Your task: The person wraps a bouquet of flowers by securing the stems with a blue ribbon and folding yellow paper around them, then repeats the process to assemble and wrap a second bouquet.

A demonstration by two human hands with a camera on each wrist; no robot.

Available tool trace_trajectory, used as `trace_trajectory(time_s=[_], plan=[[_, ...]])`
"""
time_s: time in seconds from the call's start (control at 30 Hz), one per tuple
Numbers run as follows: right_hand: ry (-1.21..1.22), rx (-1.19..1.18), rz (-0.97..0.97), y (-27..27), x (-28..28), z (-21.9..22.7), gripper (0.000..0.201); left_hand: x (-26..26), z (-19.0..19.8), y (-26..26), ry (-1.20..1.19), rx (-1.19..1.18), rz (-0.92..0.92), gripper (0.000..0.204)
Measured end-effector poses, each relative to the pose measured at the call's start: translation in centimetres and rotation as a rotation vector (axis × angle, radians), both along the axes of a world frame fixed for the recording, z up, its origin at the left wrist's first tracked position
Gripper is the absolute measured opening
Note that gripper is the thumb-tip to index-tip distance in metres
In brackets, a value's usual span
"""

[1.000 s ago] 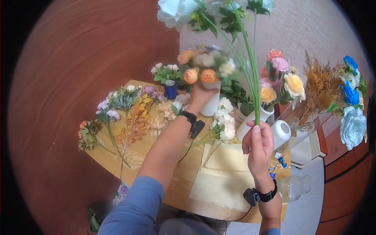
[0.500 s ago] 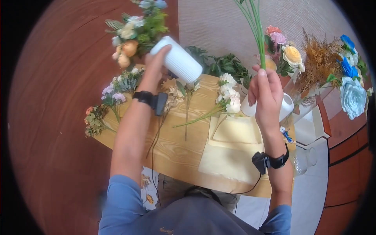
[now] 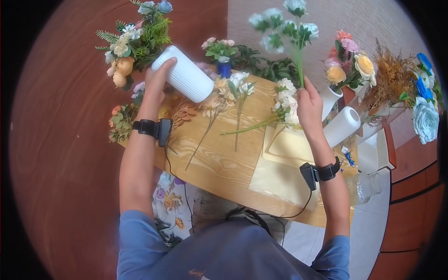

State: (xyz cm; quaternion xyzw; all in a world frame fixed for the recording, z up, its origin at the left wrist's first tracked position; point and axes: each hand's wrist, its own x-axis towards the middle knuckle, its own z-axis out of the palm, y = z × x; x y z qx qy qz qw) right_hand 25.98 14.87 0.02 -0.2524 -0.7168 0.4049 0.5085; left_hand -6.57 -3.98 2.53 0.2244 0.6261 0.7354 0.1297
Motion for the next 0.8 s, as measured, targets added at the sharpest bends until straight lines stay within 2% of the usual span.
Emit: trace_trajectory(time_s=[0.07, 0.1, 0.17, 0.3, 0.37, 0.6, 0.67, 0.8], plan=[[-0.193, 0.164, -0.152, -0.4, 0.2, -0.5, 0.043, -0.1, -0.2, -0.5, -0.004, 0.023, -0.003, 0.052], [-0.196, 0.167, -0.150, -0.1, 0.3, -0.9, 0.043, -0.3, -0.5, -0.5, 0.008, 0.045, -0.016, 0.052], [-0.364, 0.522, -0.250, 0.7, 0.7, -2.2, 0.039, -0.8, -1.0, -0.6, 0.015, 0.069, -0.028, 0.052], [-0.534, 0.588, -0.273, -0.4, 0.9, -1.7, 0.036, -1.6, -1.7, -0.7, 0.003, 0.097, -0.058, 0.052], [-0.612, 0.713, -0.302, -0.5, 0.9, -2.1, 0.036, -1.7, -2.0, -0.8, -0.007, 0.099, -0.065, 0.053], [-0.841, 0.758, -0.352, -1.1, 0.3, -3.4, 0.037, -1.7, -2.1, -1.1, -0.008, 0.120, -0.069, 0.053], [-1.011, 0.728, -0.384, -1.7, 0.0, -3.8, 0.030, -1.4, -1.9, -1.2, -0.008, 0.125, -0.066, 0.053], [-1.077, 0.675, -0.302, -3.1, -0.9, -5.1, 0.014, -0.7, -1.4, -1.4, 0.002, 0.117, -0.069, 0.053]])
